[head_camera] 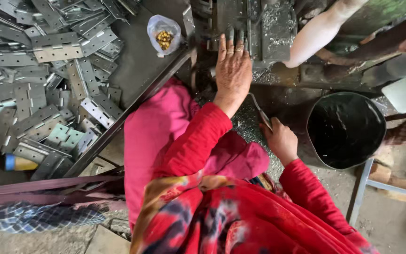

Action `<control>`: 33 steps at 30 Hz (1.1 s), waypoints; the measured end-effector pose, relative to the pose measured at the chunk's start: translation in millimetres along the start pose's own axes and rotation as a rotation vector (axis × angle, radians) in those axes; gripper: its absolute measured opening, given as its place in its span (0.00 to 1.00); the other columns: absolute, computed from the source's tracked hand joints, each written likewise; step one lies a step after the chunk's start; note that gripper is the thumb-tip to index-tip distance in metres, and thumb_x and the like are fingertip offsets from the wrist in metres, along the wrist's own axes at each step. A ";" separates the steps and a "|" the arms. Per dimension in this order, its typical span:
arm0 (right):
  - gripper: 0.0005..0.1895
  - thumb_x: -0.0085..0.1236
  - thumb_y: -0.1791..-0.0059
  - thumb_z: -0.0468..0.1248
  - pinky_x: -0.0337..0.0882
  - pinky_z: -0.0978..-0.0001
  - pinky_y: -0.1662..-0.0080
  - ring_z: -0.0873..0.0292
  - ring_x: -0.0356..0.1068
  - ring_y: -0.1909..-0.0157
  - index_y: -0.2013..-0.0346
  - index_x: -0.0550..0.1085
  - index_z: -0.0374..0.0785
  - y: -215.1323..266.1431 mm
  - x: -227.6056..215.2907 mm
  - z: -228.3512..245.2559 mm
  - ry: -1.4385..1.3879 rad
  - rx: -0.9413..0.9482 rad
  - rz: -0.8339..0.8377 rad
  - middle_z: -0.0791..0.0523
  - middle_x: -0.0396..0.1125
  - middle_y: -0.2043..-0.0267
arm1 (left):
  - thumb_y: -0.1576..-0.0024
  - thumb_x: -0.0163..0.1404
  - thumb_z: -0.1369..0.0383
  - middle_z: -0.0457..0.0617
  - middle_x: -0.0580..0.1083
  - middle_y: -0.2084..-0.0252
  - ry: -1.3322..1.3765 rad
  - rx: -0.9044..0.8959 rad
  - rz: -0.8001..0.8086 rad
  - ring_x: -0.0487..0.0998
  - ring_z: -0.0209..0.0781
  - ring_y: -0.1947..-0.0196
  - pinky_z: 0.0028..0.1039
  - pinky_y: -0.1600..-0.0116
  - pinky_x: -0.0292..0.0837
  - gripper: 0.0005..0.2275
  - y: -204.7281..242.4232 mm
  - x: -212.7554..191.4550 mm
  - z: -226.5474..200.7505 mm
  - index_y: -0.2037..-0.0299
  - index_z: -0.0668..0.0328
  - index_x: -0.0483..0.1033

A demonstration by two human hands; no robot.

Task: The person sits on the floor and repeatedly picks up metal hinges from a pile, places them on a grinding machine, and uses a hammer to strike them. The person then removes the processed hinges and places them aside.

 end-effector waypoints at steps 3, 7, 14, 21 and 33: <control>0.25 0.48 0.44 0.59 0.75 0.51 0.70 0.45 0.76 0.74 0.61 0.70 0.39 -24.5 -22.8 -16.3 0.157 -0.008 0.167 0.46 0.73 0.73 | 0.38 0.42 0.65 0.61 0.62 0.28 0.017 -0.015 0.125 0.53 0.60 0.24 0.48 0.22 0.35 0.17 -21.0 5.5 -6.7 0.46 0.69 0.75; 0.23 0.50 0.45 0.58 0.73 0.49 0.70 0.41 0.74 0.73 0.61 0.71 0.40 -29.2 -26.6 -17.5 0.140 -0.155 -0.013 0.45 0.73 0.73 | 0.38 0.43 0.66 0.60 0.63 0.28 -0.021 -0.049 -0.070 0.54 0.59 0.25 0.49 0.22 0.35 0.21 -29.6 15.9 -9.0 0.40 0.75 0.74; 0.23 0.52 0.46 0.58 0.73 0.49 0.71 0.41 0.75 0.74 0.61 0.71 0.40 -0.4 -5.9 -1.5 0.134 0.002 0.033 0.45 0.73 0.75 | 0.36 0.41 0.65 0.60 0.65 0.29 0.041 -0.002 -0.007 0.53 0.59 0.24 0.50 0.22 0.33 0.20 -15.0 22.9 -6.4 0.41 0.73 0.74; 0.24 0.50 0.43 0.58 0.72 0.52 0.72 0.44 0.74 0.74 0.64 0.70 0.38 -21.1 -39.6 0.2 0.257 -0.209 -0.077 0.46 0.72 0.75 | 0.37 0.39 0.65 0.56 0.64 0.29 0.022 -0.055 -0.139 0.53 0.56 0.24 0.48 0.21 0.31 0.22 -45.0 32.3 5.1 0.37 0.70 0.73; 0.22 0.53 0.46 0.57 0.73 0.49 0.70 0.42 0.74 0.73 0.65 0.70 0.41 -30.6 -33.2 -16.4 0.187 -0.193 -0.007 0.47 0.72 0.75 | 0.35 0.37 0.65 0.54 0.60 0.26 -0.017 -0.093 0.157 0.54 0.55 0.25 0.49 0.22 0.28 0.20 -64.5 32.1 7.9 0.36 0.66 0.70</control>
Point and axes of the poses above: each hand's wrist, its own y-axis away from the middle knuckle, its own x-axis out of the palm, z = x × y, the point moved 1 cm from there along -y, towards the middle knuckle
